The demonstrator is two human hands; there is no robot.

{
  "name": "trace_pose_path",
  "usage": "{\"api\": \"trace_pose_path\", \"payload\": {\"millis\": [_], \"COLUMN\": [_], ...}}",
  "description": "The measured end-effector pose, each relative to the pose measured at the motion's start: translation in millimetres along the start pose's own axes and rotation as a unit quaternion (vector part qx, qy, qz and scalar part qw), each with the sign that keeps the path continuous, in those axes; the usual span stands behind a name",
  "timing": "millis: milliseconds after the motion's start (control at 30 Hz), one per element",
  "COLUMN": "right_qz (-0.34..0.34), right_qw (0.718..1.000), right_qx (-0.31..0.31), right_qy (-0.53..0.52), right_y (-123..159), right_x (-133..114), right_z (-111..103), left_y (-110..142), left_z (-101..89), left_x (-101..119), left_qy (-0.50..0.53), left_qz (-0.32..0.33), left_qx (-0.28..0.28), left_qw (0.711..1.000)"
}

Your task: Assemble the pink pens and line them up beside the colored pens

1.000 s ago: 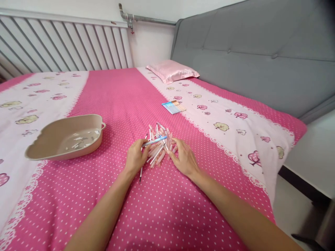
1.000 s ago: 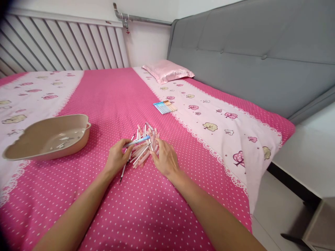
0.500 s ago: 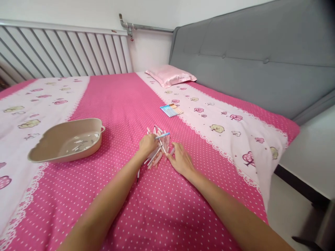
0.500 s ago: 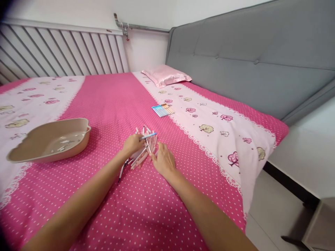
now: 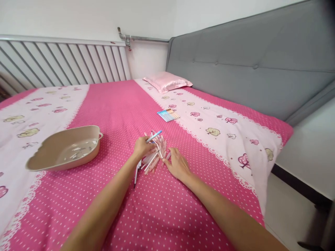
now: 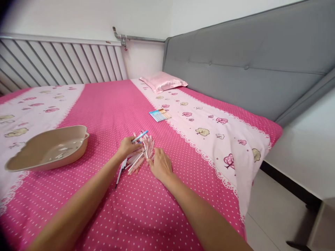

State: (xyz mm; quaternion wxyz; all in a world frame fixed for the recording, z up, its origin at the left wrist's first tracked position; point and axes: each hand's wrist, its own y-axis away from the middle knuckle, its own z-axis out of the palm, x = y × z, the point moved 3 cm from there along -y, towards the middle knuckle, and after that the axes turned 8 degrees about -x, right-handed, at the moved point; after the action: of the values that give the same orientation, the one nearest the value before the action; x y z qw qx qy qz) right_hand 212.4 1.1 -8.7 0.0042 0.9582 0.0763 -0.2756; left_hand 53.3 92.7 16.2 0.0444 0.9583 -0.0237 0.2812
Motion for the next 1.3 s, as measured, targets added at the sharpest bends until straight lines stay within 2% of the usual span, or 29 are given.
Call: {"api": "trace_pose_path", "payload": {"millis": [133, 167, 267, 400, 500, 733, 900, 1067, 1167, 1300], "right_qz": [-0.010, -0.025, -0.104, -0.197, -0.221, -0.221, -0.229, -0.224, -0.209, -0.161], "right_qw": [0.998, 0.995, 0.978, 0.954, 0.948, 0.948, 0.943, 0.936, 0.934, 0.940], "right_qx": [0.038, 0.055, 0.101, 0.095, 0.071, 0.041, 0.011, 0.013, 0.015, 0.073], "right_qy": [-0.056, -0.079, -0.148, -0.207, -0.217, -0.224, -0.243, -0.272, -0.289, -0.293], "right_y": [-1, -1, 1, 8, 11, 12, 13, 13, 12, 8], "right_x": [0, -2, -12, -28, -34, -32, -32, -31, -28, -20], "right_z": [-4, -7, -17, -26, -26, -23, -22, -20, -19, -23], "left_y": [38, 49, 77, 90, 90, 95, 95, 96, 96, 96], "left_z": [-13.0, -13.0, -5.0, 6.0, 9.5, 10.3, 11.1, 13.6, 13.3, 4.7], "left_x": [-2, -2, -6, -14, -16, -6, -5, -5, -9, -19], "left_qy": [0.071, 0.145, 0.285, 0.347, 0.345, 0.304, 0.307, 0.293, 0.288, 0.282], "left_qz": [0.009, 0.028, 0.052, 0.078, 0.107, 0.181, 0.177, 0.181, 0.168, 0.114], "left_qx": [0.055, 0.056, 0.022, 0.008, -0.003, -0.026, -0.028, -0.035, -0.008, 0.085], "left_qw": [0.996, 0.987, 0.957, 0.935, 0.932, 0.935, 0.935, 0.938, 0.943, 0.949]}}
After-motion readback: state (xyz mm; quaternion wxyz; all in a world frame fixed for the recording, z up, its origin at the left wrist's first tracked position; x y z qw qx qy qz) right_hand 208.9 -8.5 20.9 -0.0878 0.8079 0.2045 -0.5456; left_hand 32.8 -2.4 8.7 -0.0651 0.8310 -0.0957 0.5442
